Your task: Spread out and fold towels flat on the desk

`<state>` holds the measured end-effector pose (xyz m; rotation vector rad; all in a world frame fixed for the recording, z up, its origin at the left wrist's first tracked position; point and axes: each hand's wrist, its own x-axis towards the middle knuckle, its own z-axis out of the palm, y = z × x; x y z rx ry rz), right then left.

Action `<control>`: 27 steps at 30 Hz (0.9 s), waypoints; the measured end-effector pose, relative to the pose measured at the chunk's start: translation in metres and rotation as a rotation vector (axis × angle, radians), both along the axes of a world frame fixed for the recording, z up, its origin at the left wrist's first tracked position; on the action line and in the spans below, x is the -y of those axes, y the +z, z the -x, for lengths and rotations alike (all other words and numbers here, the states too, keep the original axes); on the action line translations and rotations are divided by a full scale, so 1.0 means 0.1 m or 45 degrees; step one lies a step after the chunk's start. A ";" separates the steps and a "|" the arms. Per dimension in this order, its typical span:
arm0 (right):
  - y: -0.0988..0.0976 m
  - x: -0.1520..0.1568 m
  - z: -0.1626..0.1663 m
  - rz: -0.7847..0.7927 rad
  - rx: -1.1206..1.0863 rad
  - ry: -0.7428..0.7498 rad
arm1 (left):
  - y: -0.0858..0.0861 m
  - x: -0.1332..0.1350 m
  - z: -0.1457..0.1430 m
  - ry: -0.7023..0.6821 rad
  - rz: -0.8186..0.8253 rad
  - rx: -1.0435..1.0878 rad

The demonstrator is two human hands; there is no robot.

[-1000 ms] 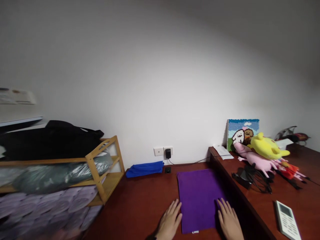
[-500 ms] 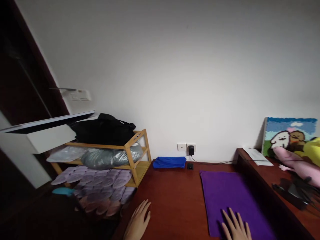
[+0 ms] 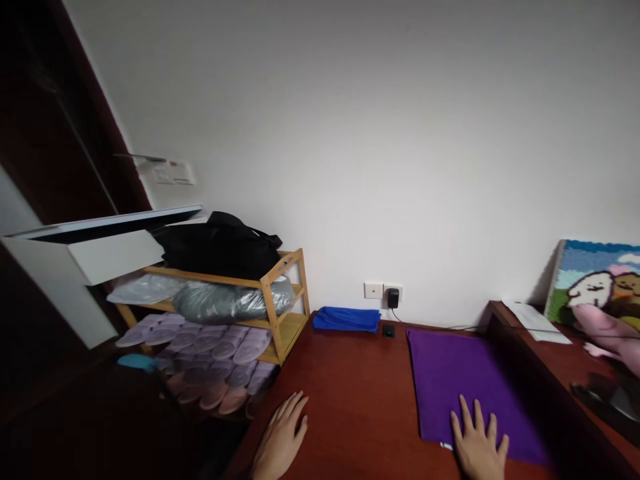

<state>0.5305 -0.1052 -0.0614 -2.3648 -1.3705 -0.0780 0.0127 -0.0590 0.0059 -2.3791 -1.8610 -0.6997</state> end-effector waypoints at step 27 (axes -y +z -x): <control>1.25 -1.57 1.50 0.079 0.252 0.807 | -0.23 -0.03 0.06 -0.006 -0.033 -0.004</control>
